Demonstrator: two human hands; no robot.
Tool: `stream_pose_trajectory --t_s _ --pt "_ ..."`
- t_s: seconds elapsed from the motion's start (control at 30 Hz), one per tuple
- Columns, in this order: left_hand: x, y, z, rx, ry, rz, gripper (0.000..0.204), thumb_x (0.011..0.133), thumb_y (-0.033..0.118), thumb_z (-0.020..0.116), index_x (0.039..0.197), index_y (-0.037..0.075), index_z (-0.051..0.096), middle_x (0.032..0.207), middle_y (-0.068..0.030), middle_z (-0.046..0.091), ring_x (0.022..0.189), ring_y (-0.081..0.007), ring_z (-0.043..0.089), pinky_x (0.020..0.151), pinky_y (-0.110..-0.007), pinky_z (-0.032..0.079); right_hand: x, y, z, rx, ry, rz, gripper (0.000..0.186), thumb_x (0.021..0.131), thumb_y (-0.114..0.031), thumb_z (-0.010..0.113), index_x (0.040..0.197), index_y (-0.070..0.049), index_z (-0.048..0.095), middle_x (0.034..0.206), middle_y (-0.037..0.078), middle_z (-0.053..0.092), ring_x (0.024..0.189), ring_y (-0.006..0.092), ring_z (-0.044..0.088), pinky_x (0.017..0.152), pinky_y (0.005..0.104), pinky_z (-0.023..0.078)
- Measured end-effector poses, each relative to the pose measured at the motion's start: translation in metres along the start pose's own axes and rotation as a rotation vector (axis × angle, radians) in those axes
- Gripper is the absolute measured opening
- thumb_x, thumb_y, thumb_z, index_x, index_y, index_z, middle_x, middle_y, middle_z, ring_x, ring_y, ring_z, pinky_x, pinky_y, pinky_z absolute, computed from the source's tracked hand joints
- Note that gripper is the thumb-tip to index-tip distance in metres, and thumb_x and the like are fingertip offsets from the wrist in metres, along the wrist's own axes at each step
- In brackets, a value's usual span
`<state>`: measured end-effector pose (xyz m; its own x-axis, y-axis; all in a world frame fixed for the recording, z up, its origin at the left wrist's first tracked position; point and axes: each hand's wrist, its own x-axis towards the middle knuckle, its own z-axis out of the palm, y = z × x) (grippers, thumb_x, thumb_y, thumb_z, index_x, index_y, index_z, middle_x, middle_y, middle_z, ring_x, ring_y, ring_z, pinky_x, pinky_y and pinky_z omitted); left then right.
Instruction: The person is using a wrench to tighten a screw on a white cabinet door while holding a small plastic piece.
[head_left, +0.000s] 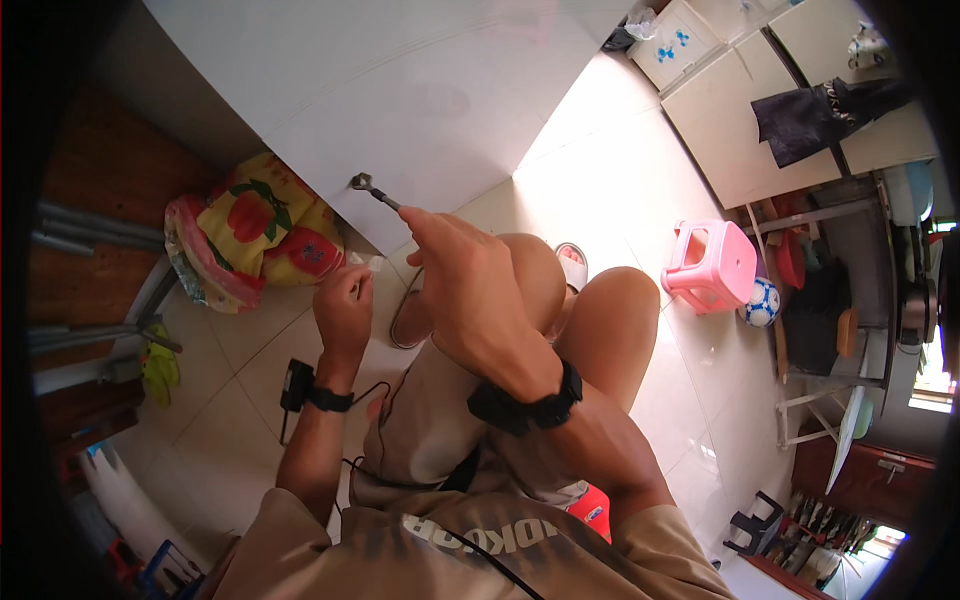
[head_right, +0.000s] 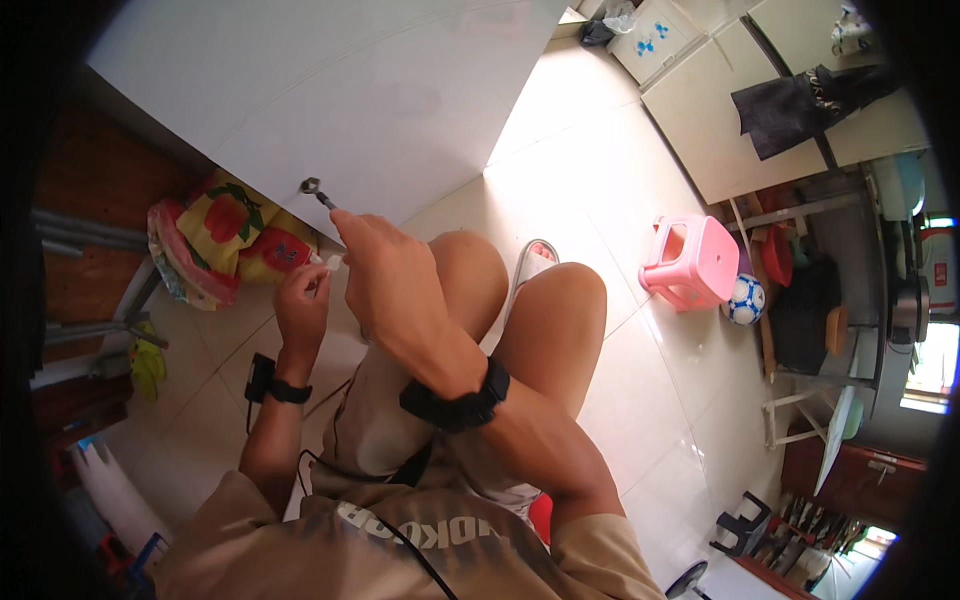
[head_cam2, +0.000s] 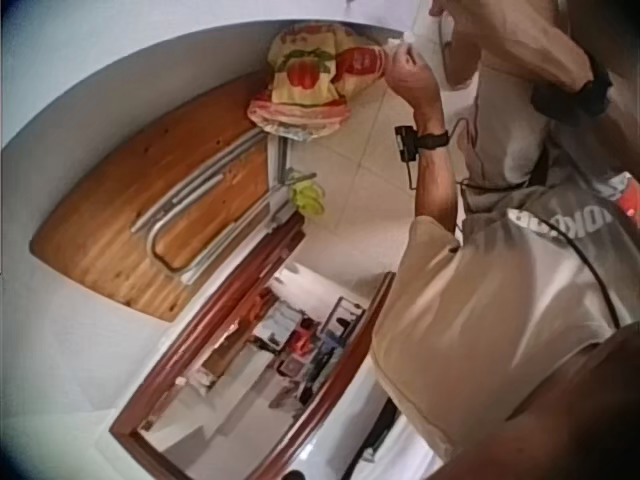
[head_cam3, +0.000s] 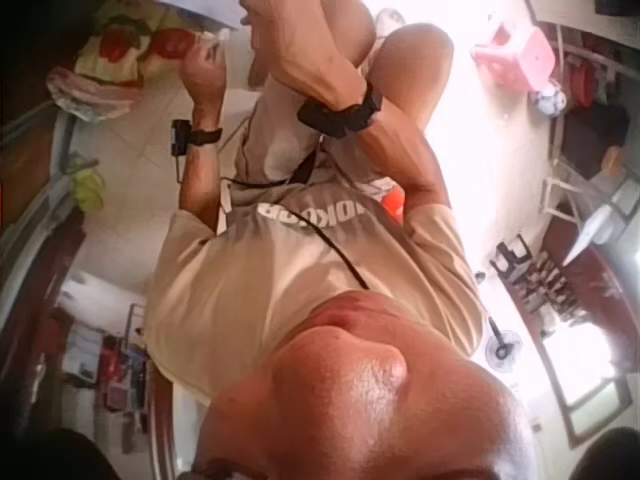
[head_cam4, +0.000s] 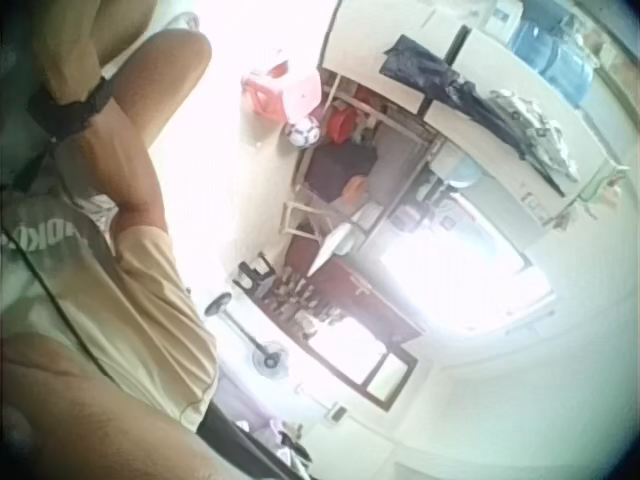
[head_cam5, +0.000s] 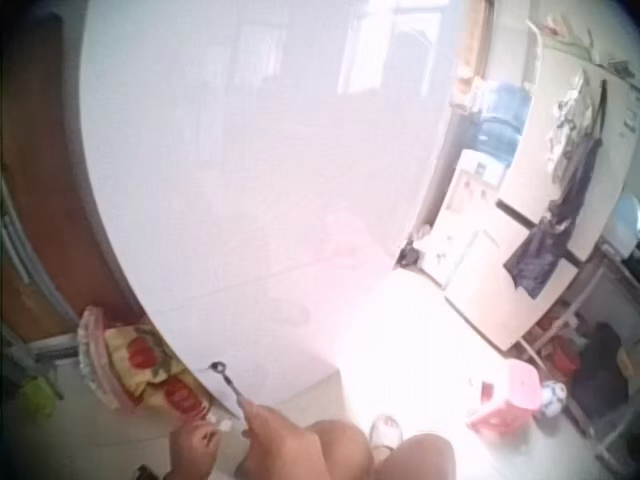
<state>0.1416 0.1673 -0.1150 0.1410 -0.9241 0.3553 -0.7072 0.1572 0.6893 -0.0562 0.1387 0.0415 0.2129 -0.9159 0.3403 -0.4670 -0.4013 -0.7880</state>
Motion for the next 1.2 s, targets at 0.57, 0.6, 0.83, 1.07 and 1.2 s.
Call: stream_pose_trajectory --t_s 0.57,0.6,0.83,1.07,1.2 --pt "0.083 0.052 -0.016 -0.104 0.327 0.274 0.014 0.081 -0.011 0.073 0.092 -0.002 0.072 0.102 -0.0129 0.077 0.091 -0.0282 0.074 0.080 -0.035 0.060 0.011 -0.009 -0.023 0.029 0.146 0.140 0.026 0.101 0.000 0.053 0.123 0.003 0.068 0.101 0.019 0.075 0.081 0.0225 0.076 0.068 0.0332 0.059" --pt "0.084 0.052 -0.011 -0.105 0.317 0.252 0.014 0.082 -0.011 0.073 0.092 -0.002 0.071 0.102 -0.0130 0.077 0.092 -0.0289 0.074 0.079 -0.035 0.060 0.010 -0.006 -0.029 0.020 0.210 0.126 0.027 0.102 0.000 0.053 0.123 0.004 0.068 0.101 0.018 0.075 0.081 0.0224 0.076 0.068 0.0325 0.059" --pt "0.056 0.012 0.023 -0.050 0.164 0.036 0.010 0.084 -0.007 0.072 0.093 -0.002 0.071 0.100 -0.0149 0.076 0.089 -0.0293 0.074 0.078 -0.035 0.059 0.018 0.002 -0.024 0.070 0.237 0.215 0.026 0.103 -0.003 0.054 0.123 0.005 0.068 0.100 0.019 0.074 0.079 0.0219 0.075 0.070 0.0308 0.058" --pt "0.009 0.017 0.028 -0.229 0.016 -0.028 0.007 0.085 -0.005 0.074 0.091 -0.003 0.070 0.099 -0.0143 0.076 0.087 -0.0206 0.074 0.077 -0.030 0.060 0.016 0.021 -0.031 0.024 0.259 0.172 0.029 0.094 0.007 0.053 0.119 0.002 0.067 0.094 0.019 0.072 0.075 0.0259 0.075 0.066 0.0349 0.057" --pt "-0.003 0.016 0.024 -0.219 0.006 -0.081 0.006 0.085 -0.006 0.073 0.090 -0.003 0.070 0.100 -0.0134 0.076 0.088 -0.0192 0.074 0.078 -0.030 0.060 0.021 0.002 -0.039 0.062 0.323 0.157 0.026 0.097 0.003 0.054 0.119 0.005 0.068 0.095 0.018 0.074 0.077 0.0244 0.075 0.068 0.0333 0.057"
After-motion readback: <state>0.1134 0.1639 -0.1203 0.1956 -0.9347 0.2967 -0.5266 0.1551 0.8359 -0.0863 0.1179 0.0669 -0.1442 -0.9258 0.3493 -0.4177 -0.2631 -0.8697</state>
